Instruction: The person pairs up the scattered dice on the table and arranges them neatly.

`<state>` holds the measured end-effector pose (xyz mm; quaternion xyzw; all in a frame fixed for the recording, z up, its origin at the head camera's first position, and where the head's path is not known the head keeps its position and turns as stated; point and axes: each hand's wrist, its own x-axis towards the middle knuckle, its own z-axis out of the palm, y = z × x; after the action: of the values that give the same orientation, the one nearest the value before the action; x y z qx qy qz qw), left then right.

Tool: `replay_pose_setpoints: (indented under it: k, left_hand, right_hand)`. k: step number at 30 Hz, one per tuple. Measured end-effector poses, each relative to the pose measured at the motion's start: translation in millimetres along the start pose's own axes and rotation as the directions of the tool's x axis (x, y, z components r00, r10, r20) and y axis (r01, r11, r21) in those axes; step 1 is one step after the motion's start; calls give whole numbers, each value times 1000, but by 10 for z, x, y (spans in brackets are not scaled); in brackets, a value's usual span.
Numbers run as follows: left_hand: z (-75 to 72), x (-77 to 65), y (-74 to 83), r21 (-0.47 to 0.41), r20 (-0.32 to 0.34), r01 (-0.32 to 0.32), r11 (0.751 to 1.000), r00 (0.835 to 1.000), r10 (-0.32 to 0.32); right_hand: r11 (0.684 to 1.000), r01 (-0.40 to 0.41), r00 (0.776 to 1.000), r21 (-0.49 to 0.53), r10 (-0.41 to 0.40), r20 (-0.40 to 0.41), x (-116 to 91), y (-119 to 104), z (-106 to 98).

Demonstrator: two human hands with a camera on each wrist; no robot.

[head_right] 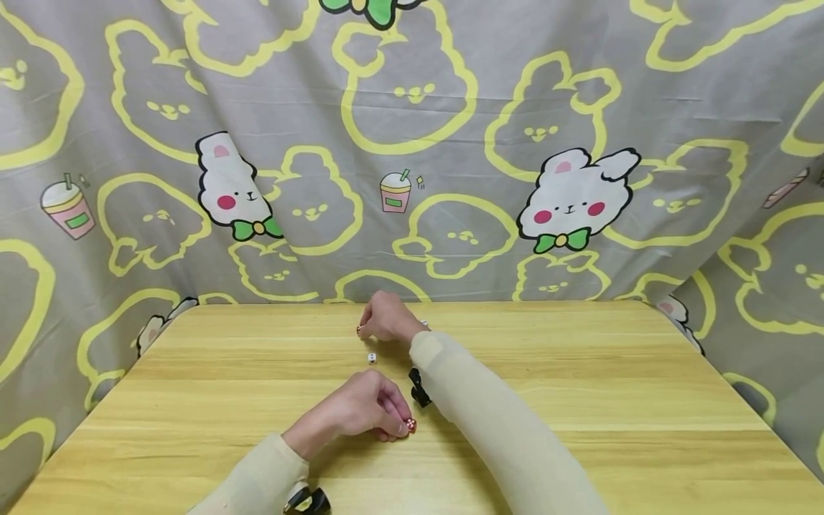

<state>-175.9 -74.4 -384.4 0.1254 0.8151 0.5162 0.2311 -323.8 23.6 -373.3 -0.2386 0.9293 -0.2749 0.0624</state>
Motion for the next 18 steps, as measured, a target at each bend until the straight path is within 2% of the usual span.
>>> replay_pose_setpoints:
  k: [10, 18]
  left_hand:
    - [6, 4, 5, -4, -2, 7, 1000, 1000, -7]
    - [9, 7, 6, 0, -7, 9, 1000, 1000, -9]
  right_hand:
    - [999, -4, 1000, 51, 6, -31, -62, 9, -51]
    - [998, -12, 998, 65, 16, -59, -152, -10, -219]
